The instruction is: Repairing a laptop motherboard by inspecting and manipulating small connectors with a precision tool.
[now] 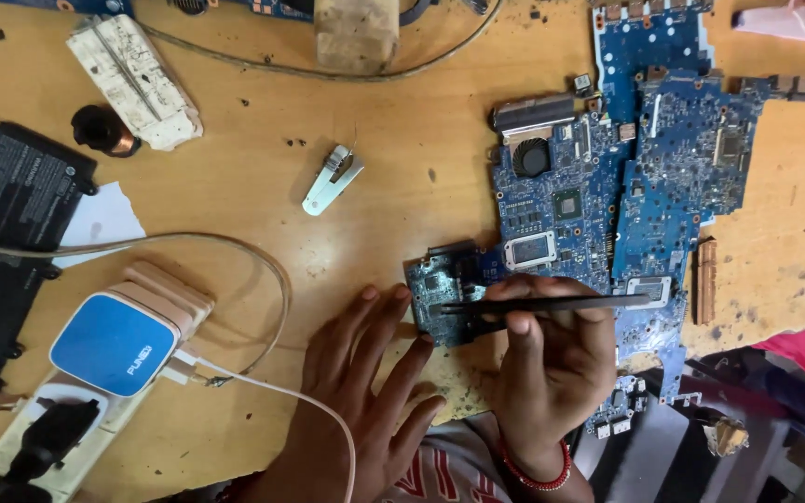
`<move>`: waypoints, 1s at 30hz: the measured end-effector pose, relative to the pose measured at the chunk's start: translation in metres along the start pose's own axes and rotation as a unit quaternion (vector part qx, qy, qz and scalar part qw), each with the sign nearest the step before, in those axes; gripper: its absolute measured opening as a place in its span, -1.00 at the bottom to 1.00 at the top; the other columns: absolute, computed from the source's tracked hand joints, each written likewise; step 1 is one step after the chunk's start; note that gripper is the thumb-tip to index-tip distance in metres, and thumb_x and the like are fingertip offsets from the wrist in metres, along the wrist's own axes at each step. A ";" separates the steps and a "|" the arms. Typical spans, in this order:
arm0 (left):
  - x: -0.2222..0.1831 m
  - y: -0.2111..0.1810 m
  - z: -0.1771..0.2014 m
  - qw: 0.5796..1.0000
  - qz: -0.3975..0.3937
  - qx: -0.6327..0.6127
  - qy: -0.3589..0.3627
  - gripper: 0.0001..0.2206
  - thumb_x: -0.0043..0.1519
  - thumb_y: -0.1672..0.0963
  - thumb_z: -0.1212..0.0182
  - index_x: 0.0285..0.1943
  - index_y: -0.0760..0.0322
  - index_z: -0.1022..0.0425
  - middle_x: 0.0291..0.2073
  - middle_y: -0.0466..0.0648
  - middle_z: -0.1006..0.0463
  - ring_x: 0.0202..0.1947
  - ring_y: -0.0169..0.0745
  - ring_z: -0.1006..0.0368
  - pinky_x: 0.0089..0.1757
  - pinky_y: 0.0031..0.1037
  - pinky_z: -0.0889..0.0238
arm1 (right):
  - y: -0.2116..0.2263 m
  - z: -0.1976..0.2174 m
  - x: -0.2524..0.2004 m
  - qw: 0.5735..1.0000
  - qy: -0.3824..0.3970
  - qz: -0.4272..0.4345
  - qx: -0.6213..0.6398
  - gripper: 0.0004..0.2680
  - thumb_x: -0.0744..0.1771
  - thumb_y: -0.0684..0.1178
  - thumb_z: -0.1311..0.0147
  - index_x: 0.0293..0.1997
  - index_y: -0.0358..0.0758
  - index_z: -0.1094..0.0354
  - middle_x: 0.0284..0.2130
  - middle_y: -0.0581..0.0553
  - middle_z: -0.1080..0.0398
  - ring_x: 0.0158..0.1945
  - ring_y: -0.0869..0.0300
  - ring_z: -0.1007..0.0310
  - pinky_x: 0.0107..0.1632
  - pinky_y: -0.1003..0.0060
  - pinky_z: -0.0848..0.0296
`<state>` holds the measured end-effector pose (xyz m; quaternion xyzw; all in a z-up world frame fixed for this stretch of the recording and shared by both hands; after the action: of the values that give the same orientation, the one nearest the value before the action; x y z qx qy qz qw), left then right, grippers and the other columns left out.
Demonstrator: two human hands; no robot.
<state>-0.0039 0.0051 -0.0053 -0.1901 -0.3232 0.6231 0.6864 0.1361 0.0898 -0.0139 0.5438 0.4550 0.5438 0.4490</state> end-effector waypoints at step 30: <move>0.002 0.002 0.000 1.000 0.009 0.010 0.005 -0.66 0.40 -0.01 -0.03 0.14 0.31 -0.45 0.38 0.23 -0.31 0.40 0.38 -0.21 0.19 0.11 -0.18 | -0.002 -0.016 0.004 0.999 0.047 -0.009 -0.021 -0.91 0.48 -0.08 0.18 0.06 -0.19 -0.04 -0.15 -0.35 -0.41 -0.07 0.05 -0.49 -0.06 0.32 -0.52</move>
<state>-0.0056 0.0078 -0.0059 -0.1896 -0.3118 0.6315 0.6841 0.1202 0.0938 -0.0152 0.5036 0.4690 0.5742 0.4435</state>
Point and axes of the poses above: each hand's wrist, its own x-axis towards the middle knuckle, its own z-axis out of the back of the hand, y = z × x, the point moved 1 cm from there along x, towards the middle knuckle
